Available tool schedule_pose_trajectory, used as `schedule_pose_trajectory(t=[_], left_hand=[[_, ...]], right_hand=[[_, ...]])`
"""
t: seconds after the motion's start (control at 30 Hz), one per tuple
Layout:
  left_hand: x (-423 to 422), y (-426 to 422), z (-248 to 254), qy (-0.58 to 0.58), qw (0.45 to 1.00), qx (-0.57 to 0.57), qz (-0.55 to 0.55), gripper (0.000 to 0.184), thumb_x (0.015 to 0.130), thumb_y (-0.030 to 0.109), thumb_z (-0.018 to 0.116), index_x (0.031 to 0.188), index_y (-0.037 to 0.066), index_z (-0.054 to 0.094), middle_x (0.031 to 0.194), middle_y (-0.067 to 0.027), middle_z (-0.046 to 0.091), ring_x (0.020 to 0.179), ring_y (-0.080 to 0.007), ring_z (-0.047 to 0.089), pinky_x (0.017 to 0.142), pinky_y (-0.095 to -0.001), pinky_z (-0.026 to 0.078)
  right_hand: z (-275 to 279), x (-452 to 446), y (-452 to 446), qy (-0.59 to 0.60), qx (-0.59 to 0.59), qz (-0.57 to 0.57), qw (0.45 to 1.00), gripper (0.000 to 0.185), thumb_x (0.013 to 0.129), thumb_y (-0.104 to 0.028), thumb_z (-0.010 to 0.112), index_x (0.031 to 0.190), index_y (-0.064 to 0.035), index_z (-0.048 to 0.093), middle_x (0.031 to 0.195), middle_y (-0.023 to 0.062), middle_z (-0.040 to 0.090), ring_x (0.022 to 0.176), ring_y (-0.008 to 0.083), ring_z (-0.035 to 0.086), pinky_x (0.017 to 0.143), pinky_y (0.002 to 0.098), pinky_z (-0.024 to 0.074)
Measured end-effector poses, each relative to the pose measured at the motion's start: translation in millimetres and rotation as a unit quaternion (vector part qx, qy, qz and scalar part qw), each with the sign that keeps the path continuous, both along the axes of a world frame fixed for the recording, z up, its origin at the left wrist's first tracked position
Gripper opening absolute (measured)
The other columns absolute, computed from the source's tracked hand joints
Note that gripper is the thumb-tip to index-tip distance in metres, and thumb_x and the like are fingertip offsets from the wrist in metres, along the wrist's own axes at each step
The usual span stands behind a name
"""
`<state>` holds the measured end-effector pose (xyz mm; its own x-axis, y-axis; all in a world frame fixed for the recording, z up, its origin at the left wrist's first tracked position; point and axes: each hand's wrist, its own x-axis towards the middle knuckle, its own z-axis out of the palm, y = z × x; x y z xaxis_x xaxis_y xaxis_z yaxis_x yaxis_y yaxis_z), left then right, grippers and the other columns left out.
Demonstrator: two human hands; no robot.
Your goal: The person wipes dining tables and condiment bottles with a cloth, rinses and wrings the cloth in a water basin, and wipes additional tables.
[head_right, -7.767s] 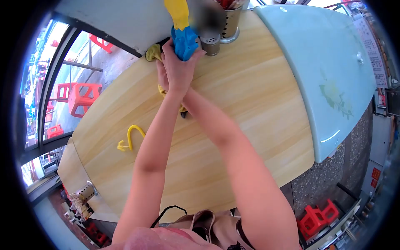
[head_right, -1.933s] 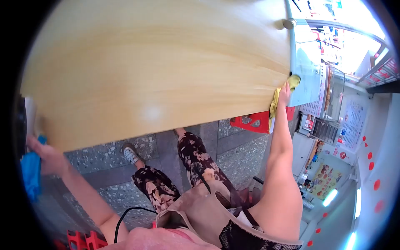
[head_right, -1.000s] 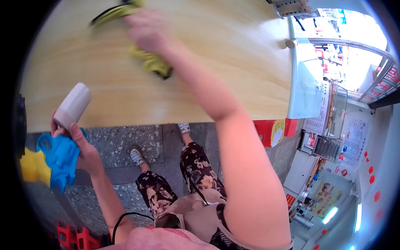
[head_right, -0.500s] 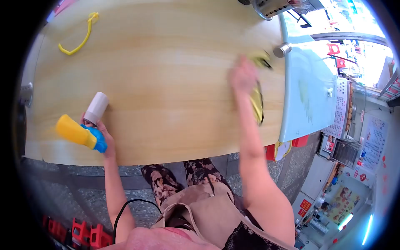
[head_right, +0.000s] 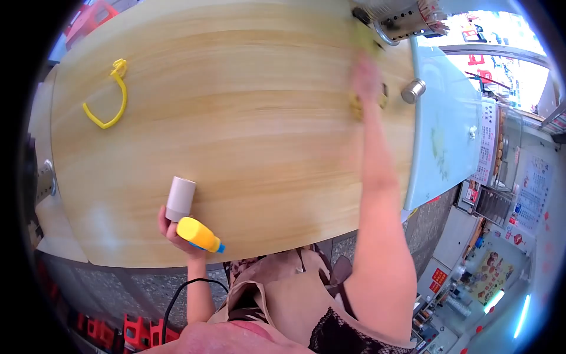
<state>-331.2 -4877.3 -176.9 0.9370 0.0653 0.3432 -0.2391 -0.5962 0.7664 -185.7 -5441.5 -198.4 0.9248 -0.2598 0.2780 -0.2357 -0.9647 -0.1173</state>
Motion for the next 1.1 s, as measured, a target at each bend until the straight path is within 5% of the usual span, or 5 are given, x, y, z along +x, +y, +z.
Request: schedule_pose_trajectory(t=[0.13, 0.23, 0.47, 0.8, 1.1], left_hand=[[-0.6, 2.9, -0.7, 0.002, 1.0, -0.003, -0.017, 0.042, 0.073, -0.001, 0.07, 0.101, 0.011, 0.042, 0.131, -0.0178, 0.04, 0.11, -0.0348, 0.05, 0.087, -0.0418, 0.048], [2.1, 0.7, 0.6, -0.005, 1.0, 0.005, -0.03, 0.042, 0.074, -0.001, 0.07, 0.102, 0.012, 0.041, 0.131, -0.0178, 0.04, 0.111, -0.0353, 0.05, 0.088, -0.0423, 0.047], [6.5, -16.9, 12.1, 0.027, 0.998, 0.059, 0.024, 0.042, 0.077, -0.001, 0.066, 0.11, 0.01, 0.043, 0.131, -0.0142, 0.041, 0.117, -0.0304, 0.046, 0.094, -0.0398, 0.043], [39.4, -145.6, 61.8, 0.114, 0.992, 0.031, 0.044, 0.048, 0.094, 0.027, 0.053, 0.13, 0.0, 0.036, 0.125, -0.01, 0.043, 0.114, -0.0227, 0.043, 0.098, -0.0358, 0.033], [97.7, -313.3, 67.2, 0.078, 0.96, -0.173, -0.204, 0.048, 0.084, 0.012, 0.061, 0.127, 0.005, 0.041, 0.122, -0.0103, 0.047, 0.113, -0.0211, 0.045, 0.092, -0.0335, 0.038]], right_hand=[[-15.6, 7.5, -21.7, -0.036, -0.077, -0.162, 0.983, 0.045, 0.088, -0.027, 0.044, 0.131, -0.0108, 0.046, 0.108, 0.0126, 0.059, 0.101, 0.0292, 0.055, 0.082, 0.0428, 0.0444], [-24.5, 65.3, 92.1, -0.112, -0.198, 0.029, 0.973, 0.03, 0.088, -0.026, 0.045, 0.11, -0.0094, 0.058, 0.093, 0.0121, 0.061, 0.083, 0.0312, 0.058, 0.07, 0.0439, 0.0456], [19.7, 167.0, 355.5, -0.408, 0.123, 0.265, 0.865, 0.005, 0.066, -0.016, 0.053, 0.063, -0.0123, 0.054, 0.067, 0.0052, 0.057, 0.072, 0.0236, 0.059, 0.064, 0.0386, 0.0456], [23.1, 27.5, -6.5, -0.116, 0.01, 0.024, 0.993, 0.034, 0.077, -0.016, 0.055, 0.11, -0.0135, 0.062, 0.105, 0.0127, 0.062, 0.094, 0.0312, 0.057, 0.083, 0.0446, 0.0454], [47.2, -153.4, 33.1, -0.089, 0.035, -0.144, 0.985, 0.03, 0.082, -0.009, 0.057, 0.111, -0.0064, 0.063, 0.112, 0.0194, 0.058, 0.096, 0.0387, 0.055, 0.086, 0.0454, 0.0442]])
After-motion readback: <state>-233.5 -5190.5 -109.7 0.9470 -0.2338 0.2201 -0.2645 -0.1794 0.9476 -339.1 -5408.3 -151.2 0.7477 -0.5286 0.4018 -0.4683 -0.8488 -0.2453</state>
